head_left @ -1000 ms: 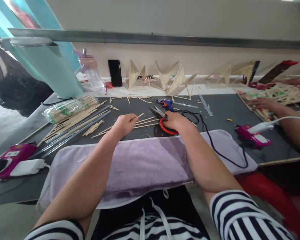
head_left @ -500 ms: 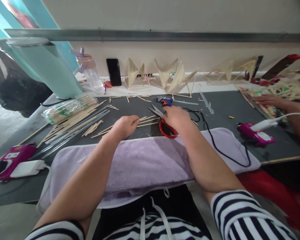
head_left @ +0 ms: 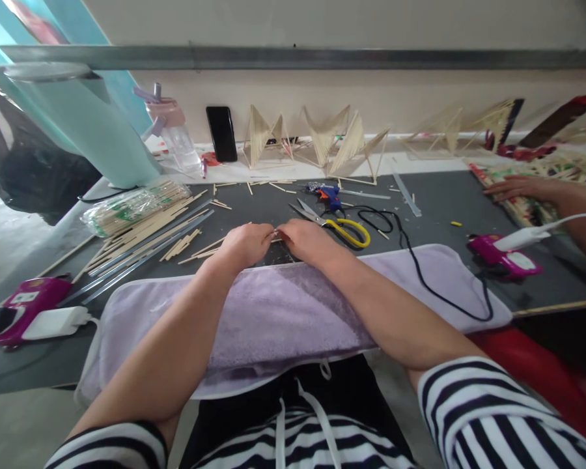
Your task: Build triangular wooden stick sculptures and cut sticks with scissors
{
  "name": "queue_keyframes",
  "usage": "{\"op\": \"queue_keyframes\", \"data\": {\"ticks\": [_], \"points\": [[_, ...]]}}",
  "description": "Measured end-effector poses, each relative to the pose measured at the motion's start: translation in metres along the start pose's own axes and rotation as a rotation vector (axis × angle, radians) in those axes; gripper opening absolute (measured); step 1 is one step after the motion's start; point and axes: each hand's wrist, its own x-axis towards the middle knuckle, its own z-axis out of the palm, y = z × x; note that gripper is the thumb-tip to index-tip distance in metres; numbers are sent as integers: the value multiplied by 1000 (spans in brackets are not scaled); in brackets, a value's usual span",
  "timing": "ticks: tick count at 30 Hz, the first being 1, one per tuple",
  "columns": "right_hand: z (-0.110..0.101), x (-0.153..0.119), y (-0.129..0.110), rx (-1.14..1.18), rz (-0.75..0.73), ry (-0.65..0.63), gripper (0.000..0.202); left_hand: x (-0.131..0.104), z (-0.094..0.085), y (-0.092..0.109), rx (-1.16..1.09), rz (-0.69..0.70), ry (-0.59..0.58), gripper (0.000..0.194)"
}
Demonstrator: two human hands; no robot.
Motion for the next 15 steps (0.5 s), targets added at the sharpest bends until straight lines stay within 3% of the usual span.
{"op": "queue_keyframes", "data": {"ticks": [7, 15], "points": [[8, 4, 5, -58, -25, -17, 32, 0, 2, 4, 33, -75, -42, 35], [1, 3, 2, -85, -6, -84, 31, 0, 7, 5, -24, -98, 3, 32]]}}
